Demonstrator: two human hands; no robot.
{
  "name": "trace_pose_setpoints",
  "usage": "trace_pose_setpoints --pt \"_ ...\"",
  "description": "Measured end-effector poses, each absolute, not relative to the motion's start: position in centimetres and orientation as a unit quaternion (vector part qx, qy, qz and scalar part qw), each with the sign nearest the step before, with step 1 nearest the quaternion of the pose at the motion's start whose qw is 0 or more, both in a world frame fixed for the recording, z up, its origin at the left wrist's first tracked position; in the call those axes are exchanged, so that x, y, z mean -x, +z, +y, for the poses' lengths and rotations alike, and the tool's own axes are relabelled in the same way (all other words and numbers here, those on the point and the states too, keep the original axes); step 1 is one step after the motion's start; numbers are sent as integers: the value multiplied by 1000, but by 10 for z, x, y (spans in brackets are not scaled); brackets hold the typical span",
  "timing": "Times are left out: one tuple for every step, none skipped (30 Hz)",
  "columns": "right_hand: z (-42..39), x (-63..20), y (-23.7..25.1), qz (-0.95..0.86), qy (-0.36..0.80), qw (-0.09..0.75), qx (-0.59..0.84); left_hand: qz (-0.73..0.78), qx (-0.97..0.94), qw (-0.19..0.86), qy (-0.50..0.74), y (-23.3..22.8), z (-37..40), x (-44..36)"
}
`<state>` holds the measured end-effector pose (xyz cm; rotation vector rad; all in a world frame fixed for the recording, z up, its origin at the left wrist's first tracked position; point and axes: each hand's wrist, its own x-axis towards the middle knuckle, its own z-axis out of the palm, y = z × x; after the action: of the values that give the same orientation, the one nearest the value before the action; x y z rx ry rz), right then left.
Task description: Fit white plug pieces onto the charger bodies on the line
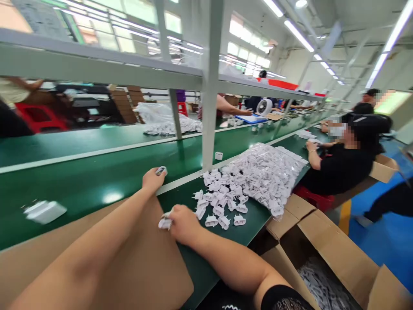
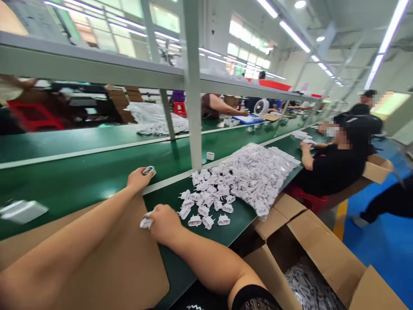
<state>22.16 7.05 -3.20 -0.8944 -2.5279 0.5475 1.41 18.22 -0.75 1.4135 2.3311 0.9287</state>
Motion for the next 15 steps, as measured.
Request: trace_pose_setpoints --pt "74 -223 -31 -872 255 248 336 793 -496 135 327 -7 170 -12" --pt "78 -224 -29 -827 328 301 343 785 -503 141 334 -8 155 -9" --pt "82 -225 -27 -766 412 350 348 774 -511 149 343 -9 138 -5" --pt "86 -225 -25 -699 498 377 347 760 -521 160 353 -11 119 -2" --pt "88 -224 -23 -647 574 376 333 739 -538 173 365 -13 98 1" --pt "90 -224 -21 -603 632 368 319 715 -558 183 378 -15 77 3" --pt "91 -223 -19 -568 674 359 309 691 -580 189 387 -17 55 2" --pt "91 -222 -17 -539 706 348 301 669 -601 191 392 -19 33 0" --pt "89 -222 -15 -517 728 339 296 655 -618 188 393 -20 13 -4" --pt "87 -222 -13 -503 742 331 293 649 -629 183 388 -22 -5 -9" --pt "85 -221 -12 -497 750 325 291 644 -637 179 383 -24 -21 -16" --pt "82 -221 -12 -500 749 322 292 637 -645 180 381 -26 -34 -22" --pt "79 -220 -12 -513 740 321 294 627 -651 186 386 -29 -44 -29" --pt "77 -219 -12 -537 719 325 298 617 -647 194 404 -31 -51 -34" --pt "75 -219 -13 -571 687 334 301 608 -635 205 430 -34 -55 -38"
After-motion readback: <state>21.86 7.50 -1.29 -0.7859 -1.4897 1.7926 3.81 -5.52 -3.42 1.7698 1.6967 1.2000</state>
